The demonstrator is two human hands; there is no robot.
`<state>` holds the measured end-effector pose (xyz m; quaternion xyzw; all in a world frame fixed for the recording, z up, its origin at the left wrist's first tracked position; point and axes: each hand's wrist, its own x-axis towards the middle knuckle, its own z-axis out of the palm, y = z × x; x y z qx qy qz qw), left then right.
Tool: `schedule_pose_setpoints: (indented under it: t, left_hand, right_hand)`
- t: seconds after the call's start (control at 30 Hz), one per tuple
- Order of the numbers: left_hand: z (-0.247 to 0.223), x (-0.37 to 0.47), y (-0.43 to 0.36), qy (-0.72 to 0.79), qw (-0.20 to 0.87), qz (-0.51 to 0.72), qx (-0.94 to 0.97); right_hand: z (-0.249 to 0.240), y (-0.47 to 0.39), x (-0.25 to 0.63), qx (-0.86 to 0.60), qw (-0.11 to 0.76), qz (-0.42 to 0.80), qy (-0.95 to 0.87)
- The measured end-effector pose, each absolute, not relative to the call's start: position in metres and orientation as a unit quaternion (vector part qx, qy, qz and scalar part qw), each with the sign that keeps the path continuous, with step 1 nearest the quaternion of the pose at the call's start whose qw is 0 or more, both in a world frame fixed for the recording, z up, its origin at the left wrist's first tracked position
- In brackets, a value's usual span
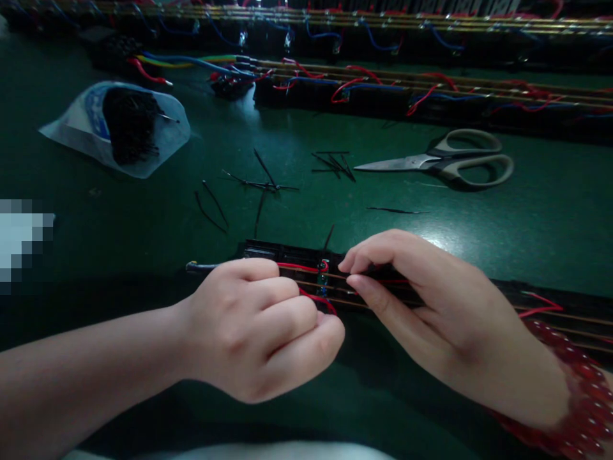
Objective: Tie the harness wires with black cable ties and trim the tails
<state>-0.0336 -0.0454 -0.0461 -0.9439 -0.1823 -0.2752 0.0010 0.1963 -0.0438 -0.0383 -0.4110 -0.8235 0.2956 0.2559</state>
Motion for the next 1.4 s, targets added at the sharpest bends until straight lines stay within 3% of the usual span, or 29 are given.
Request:
schedule_pose_setpoints:
  t: [0.37,0.67,1.2,1.4]
  left_hand:
    - [-0.042,-0.032,-0.041,-0.163,-0.001,-0.15,-0.975]
    - [-0.05,-0.042,-0.047,-0.119,0.021,-0.266,-0.956]
    - [-0.041,-0.029,-0.059,-0.216,0.071,-0.213,-0.95]
    - [-0.045,-0.032,-0.052,-0.147,0.058,-0.212,-0.964]
  right_hand:
    - [-0.041,-0.04,0.196,-0.387,0.262,0.284,-0.837]
    - [-0.041,-0.041,0.196,-0.381,0.269,0.286,-0.837]
    - [-0.038,-0.042,0.197,-0.391,0.269,0.283,-0.833]
    - [-0.038,-0.043,0.198,-0.393,0.271,0.272,-0.835]
